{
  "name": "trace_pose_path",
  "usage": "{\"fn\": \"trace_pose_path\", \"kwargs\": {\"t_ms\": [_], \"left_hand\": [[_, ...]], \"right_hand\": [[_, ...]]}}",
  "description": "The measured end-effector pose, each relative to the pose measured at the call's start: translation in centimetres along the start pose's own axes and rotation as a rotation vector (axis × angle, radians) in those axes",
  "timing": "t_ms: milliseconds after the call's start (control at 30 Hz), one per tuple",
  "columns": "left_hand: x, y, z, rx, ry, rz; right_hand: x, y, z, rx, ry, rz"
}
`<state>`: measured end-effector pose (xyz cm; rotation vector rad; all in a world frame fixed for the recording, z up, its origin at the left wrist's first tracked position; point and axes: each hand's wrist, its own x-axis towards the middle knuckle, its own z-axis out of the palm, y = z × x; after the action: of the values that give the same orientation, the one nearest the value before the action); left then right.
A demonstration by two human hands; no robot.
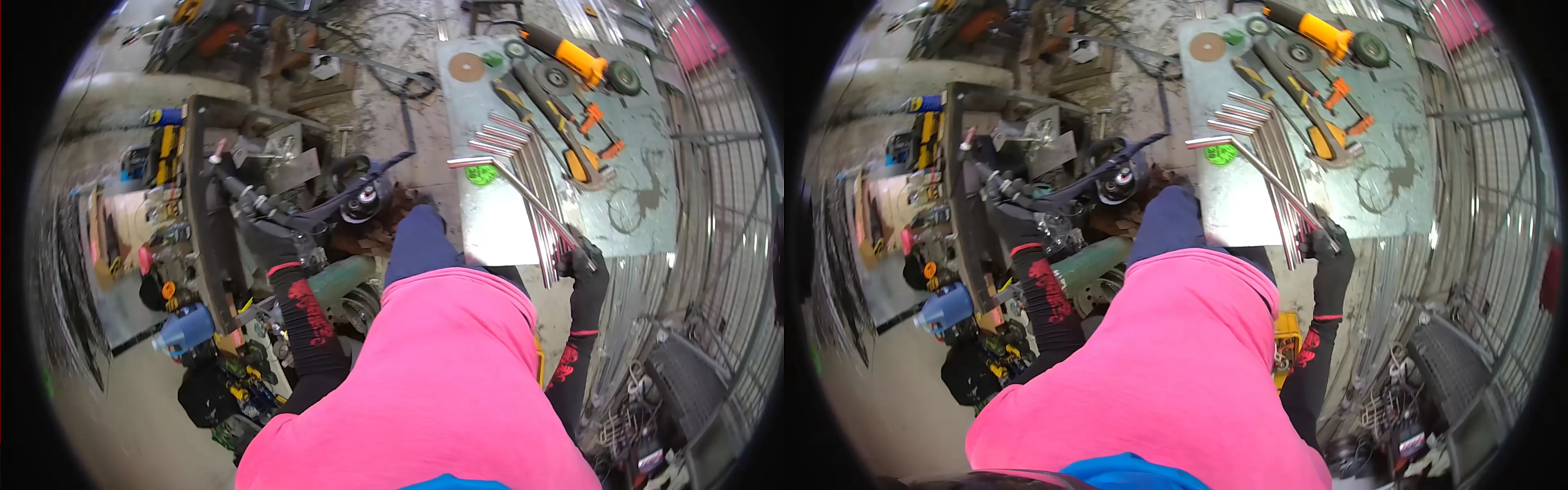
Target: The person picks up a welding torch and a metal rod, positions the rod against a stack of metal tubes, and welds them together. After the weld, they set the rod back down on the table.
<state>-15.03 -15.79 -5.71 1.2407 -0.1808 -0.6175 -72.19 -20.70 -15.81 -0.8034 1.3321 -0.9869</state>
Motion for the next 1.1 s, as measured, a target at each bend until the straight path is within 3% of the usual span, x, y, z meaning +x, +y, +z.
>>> {"fn": "trace_pose_path", "kwargs": {"t_ms": [33, 100, 300, 367, 433, 467, 567, 600, 633, 667, 767, 833, 933, 967, 1033, 1100], "left_hand": [[-0.1, 0.6, 0.4, 0.002, -0.021, -0.006], [1.0, 0.8, 0.0, 0.072, 0.033, -0.009], [6.0, 2.0, -1.9, 0.157, 0.105, 0.018], [8.1, 2.6, -2.9, 0.253, 0.070, 0.039], [10.7, 3.0, -3.8, 0.203, 0.036, 0.007], [13.7, 3.2, -7.1, 0.047, -0.149, -0.135], [14.0, 5.1, -1.6, 0.116, 0.044, -0.032], [16.7, 5.2, -4.2, 0.207, -0.030, -0.049], [19.8, 5.3, -6.8, -0.029, -0.213, -0.089], [20.2, 6.3, -6.2, 0.132, -0.177, 0.006], [22.0, 10.8, -3.5, 0.350, -0.095, 0.231], [22.8, 15.2, -1.8, 0.392, -0.056, 0.342], [24.3, 20.7, -0.9, 0.780, -0.089, 0.685], [24.8, 21.4, -0.6, 0.783, -0.087, 0.703], [25.0, 22.7, 2.1, 0.609, -0.065, 0.541], [26.9, 21.5, 3.3, 0.598, -0.084, 0.558]], "right_hand": [[-0.5, 0.3, -0.5, -0.209, 0.033, -0.011], [-1.6, 0.6, -1.0, -0.243, 0.040, -0.019], [-5.9, 0.3, 2.1, -0.558, 0.134, 0.363], [-6.9, -0.8, 4.5, -0.591, 0.203, 0.491], [-7.3, 1.1, 4.4, -0.331, 0.368, 0.525], [-7.4, 1.3, 4.9, -0.355, 0.383, 0.526], [-7.4, 1.9, 6.8, -0.203, 0.462, 0.377], [-6.9, 2.4, 6.7, -0.655, 0.486, 0.185], [-6.0, 3.1, 7.7, -1.084, 0.479, -0.035], [-5.3, 1.0, 10.3, -0.806, 0.404, 0.081], [-1.9, -0.4, 16.5, -0.366, 0.326, 0.069], [0.6, -1.2, 20.1, -0.349, 0.169, 0.033], [3.0, -2.7, 24.5, -0.505, -0.087, -0.024], [3.9, -2.6, 25.7, -0.596, -0.133, -0.075], [4.9, -5.4, 30.0, -0.604, -0.138, -0.096], [6.1, -6.6, 32.4, -0.533, -0.311, 0.017]]}}
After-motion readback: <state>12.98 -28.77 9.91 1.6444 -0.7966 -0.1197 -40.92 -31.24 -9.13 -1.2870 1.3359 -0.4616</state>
